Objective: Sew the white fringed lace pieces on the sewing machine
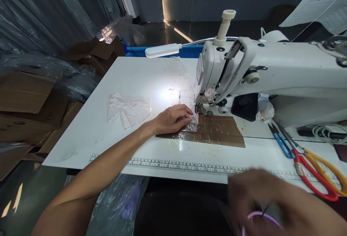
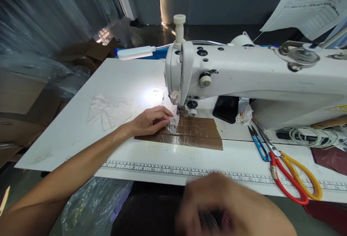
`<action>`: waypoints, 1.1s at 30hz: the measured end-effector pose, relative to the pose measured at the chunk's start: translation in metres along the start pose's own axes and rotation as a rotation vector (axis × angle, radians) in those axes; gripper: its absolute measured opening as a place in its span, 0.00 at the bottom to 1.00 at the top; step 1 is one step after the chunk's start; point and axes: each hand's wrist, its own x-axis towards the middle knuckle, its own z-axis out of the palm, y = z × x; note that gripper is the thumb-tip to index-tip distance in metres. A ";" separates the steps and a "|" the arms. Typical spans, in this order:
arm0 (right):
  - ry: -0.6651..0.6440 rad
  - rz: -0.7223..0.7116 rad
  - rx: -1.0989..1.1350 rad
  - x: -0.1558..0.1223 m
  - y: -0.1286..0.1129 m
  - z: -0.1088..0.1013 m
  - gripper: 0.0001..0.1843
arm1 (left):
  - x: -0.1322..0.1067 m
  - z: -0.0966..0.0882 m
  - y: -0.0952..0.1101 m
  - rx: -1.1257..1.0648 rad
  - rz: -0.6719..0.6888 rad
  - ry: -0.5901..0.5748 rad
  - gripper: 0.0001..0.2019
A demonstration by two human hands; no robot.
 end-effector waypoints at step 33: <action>-0.006 -0.263 -0.284 0.104 0.079 0.022 0.18 | -0.002 0.004 -0.001 0.494 0.294 -0.116 0.05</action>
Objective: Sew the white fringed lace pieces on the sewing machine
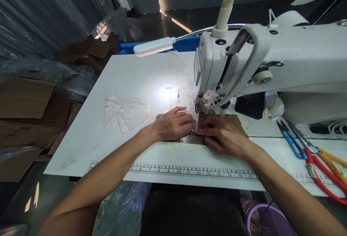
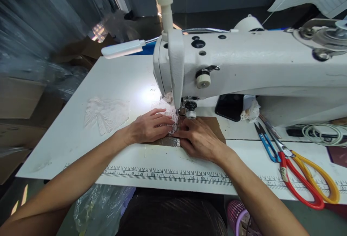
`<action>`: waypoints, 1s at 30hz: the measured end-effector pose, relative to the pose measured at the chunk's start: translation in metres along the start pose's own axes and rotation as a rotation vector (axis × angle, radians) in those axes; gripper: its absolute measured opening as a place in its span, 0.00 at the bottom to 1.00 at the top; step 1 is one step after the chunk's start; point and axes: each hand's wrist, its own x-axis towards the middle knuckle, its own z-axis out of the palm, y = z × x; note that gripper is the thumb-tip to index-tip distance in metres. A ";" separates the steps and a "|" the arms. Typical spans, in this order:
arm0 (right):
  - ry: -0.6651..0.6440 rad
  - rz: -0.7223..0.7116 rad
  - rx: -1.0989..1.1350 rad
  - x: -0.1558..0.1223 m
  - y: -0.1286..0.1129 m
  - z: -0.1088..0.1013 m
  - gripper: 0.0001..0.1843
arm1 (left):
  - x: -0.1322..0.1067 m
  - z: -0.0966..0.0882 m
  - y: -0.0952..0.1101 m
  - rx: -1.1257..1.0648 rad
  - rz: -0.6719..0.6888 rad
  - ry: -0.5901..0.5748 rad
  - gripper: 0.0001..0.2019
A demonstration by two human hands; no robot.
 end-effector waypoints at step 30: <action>0.179 0.023 -0.095 0.000 0.017 0.012 0.20 | 0.007 -0.013 0.013 0.016 0.012 -0.125 0.08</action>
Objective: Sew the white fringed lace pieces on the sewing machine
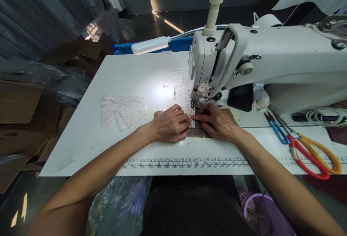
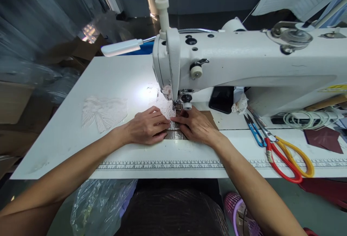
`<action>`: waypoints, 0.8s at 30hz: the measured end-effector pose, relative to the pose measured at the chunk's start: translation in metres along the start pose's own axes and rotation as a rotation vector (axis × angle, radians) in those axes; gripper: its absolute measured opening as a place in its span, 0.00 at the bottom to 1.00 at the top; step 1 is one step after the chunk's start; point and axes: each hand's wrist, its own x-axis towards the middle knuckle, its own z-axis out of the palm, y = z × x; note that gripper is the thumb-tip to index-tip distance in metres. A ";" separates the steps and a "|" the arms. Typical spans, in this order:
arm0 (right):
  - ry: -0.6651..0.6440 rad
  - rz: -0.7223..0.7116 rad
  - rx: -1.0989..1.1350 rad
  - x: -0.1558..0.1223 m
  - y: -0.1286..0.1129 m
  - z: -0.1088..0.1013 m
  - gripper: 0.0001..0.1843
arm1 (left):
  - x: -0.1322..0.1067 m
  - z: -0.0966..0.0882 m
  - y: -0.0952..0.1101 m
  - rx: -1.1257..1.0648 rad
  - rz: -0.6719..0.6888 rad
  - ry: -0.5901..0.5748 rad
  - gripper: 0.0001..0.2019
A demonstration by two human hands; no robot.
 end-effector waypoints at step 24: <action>-0.082 0.187 -0.249 0.010 -0.013 0.002 0.22 | -0.003 0.004 -0.003 -0.027 -0.160 -0.081 0.20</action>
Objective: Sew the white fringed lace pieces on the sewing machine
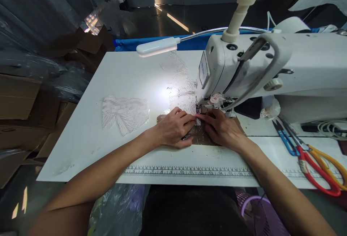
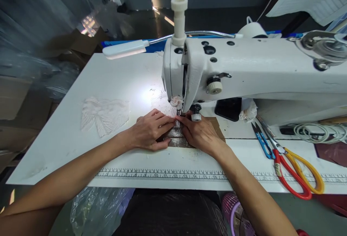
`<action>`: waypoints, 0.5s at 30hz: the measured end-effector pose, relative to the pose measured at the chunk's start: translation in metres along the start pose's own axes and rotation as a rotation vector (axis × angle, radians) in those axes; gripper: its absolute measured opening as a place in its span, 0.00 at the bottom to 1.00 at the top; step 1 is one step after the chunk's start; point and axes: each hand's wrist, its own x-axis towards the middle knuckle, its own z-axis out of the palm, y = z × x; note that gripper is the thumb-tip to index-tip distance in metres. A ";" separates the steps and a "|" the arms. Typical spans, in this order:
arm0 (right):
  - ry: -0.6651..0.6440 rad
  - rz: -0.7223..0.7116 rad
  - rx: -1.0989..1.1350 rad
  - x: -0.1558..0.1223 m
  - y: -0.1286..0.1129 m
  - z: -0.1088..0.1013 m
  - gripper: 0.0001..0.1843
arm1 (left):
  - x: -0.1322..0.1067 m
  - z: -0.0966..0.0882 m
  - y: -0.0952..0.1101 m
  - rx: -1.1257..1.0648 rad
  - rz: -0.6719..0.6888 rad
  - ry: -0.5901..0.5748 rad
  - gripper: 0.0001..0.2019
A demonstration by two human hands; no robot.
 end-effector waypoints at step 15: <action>0.069 -0.094 0.079 -0.004 -0.006 -0.006 0.22 | 0.003 0.003 -0.005 0.014 -0.063 -0.063 0.25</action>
